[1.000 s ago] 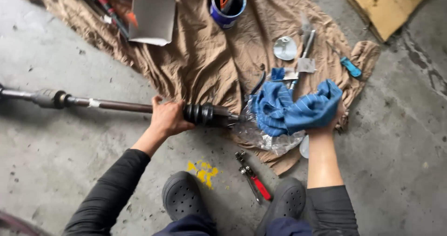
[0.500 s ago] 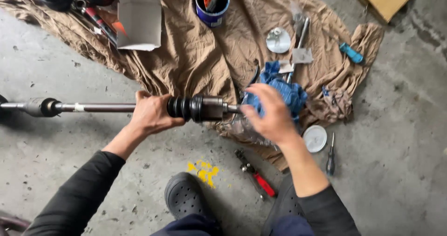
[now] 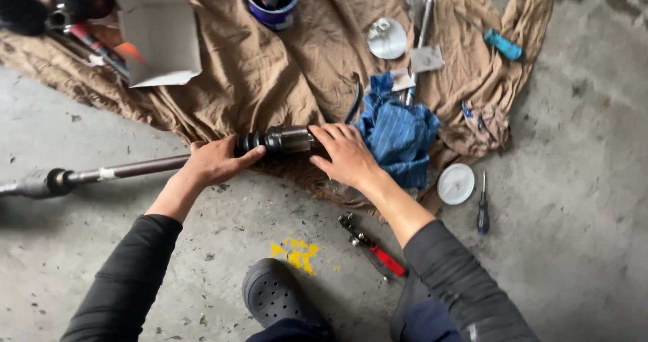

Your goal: Repairing a CV joint by applying blue grease to the assembly and fitting a protective rubber boot.

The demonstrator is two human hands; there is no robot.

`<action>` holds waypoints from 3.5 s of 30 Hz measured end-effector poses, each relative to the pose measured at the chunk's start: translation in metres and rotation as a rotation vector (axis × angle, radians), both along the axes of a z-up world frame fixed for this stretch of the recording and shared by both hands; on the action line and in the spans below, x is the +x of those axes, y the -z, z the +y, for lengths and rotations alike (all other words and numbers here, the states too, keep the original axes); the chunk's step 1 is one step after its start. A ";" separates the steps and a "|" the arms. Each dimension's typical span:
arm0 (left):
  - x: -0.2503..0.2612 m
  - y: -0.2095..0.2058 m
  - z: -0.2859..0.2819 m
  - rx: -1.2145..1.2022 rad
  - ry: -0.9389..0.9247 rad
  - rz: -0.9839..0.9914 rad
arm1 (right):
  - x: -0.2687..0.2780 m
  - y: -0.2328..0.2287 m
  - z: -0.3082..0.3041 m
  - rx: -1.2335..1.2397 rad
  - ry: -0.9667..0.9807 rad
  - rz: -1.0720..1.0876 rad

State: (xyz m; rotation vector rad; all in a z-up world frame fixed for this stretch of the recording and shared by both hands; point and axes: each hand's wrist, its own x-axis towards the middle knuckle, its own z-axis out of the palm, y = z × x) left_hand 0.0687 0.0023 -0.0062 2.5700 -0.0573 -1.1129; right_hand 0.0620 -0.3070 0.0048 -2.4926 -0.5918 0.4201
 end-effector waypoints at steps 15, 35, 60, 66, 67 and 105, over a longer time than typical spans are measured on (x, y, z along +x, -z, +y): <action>0.009 0.005 -0.021 0.135 -0.135 0.104 | 0.018 0.032 -0.004 0.175 -0.053 0.060; -0.056 -0.003 -0.040 -0.078 -0.142 -0.880 | 0.005 0.014 -0.004 0.141 -0.051 -0.008; 0.053 -0.016 -0.014 -0.351 0.094 -0.372 | 0.044 0.047 0.020 0.188 0.097 -0.139; 0.056 -0.014 -0.019 -0.340 0.060 -0.421 | 0.047 0.032 0.027 0.207 0.147 -0.064; 0.057 -0.014 -0.020 -0.334 0.051 -0.414 | 0.048 0.029 0.026 0.213 0.154 -0.054; 0.047 -0.050 -0.023 -0.068 0.292 -0.226 | 0.063 -0.007 0.022 -0.085 -0.017 0.337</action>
